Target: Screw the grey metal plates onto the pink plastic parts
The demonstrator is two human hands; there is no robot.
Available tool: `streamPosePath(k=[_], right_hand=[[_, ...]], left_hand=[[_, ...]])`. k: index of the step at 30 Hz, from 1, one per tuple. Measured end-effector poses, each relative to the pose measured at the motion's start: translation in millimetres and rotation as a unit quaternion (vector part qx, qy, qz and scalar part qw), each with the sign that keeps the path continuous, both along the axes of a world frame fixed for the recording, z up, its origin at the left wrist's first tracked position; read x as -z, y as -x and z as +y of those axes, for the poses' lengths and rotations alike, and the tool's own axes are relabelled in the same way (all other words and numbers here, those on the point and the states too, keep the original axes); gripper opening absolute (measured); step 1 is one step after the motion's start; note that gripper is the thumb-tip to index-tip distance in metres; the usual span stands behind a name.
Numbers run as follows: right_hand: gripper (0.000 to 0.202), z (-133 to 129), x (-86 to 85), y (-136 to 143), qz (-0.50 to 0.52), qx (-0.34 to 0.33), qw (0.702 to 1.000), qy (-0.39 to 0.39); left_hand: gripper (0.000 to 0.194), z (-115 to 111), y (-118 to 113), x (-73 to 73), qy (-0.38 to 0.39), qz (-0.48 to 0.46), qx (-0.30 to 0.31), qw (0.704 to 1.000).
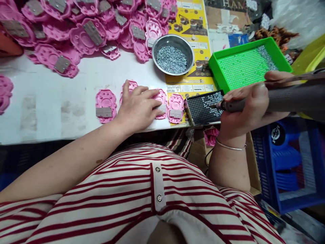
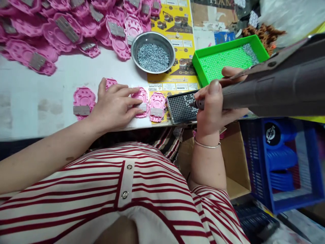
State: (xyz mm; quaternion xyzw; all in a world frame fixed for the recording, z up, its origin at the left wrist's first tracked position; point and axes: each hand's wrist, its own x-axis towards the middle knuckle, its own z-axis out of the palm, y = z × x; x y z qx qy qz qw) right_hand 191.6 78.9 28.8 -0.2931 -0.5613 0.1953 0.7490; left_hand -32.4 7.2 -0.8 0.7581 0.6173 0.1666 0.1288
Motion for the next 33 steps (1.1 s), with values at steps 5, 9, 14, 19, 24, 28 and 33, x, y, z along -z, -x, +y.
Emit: streamPosePath(k=[5,9,14,19,24,28,33], right_hand=[[0.019,11,10.9,-3,-0.008,0.011,1.000,-0.023],[0.018,8,7.2,-2,-0.016,0.017,1.000,-0.016],[0.013,-8,-13.8,14,0.047,-0.019,0.999,-0.010],[0.014,-21,-26.1,41,0.127,-0.199,0.971,-0.038],[0.018,-34,-31.7,57,0.083,-0.262,0.962,-0.009],[0.015,-39,-35.6,60,0.070,-0.311,0.947,0.027],[0.004,-33,-30.8,67,0.008,-0.371,0.929,-0.017]], left_hand=[[0.018,1,0,-1.8,0.024,0.011,-0.002,1.000],[0.019,0,2,1.4,0.019,0.002,-0.001,1.000],[0.037,-3,1,-0.5,-0.013,-0.015,0.007,1.000],[0.042,0,-15,-9.3,-0.012,-0.105,0.068,0.992],[0.011,-1,-20,-12.4,0.001,-0.168,0.075,0.983],[0.005,-5,-16,-13.9,0.001,-0.172,0.069,0.983],[0.014,-6,-11,-10.4,-0.009,-0.128,0.076,0.989]])
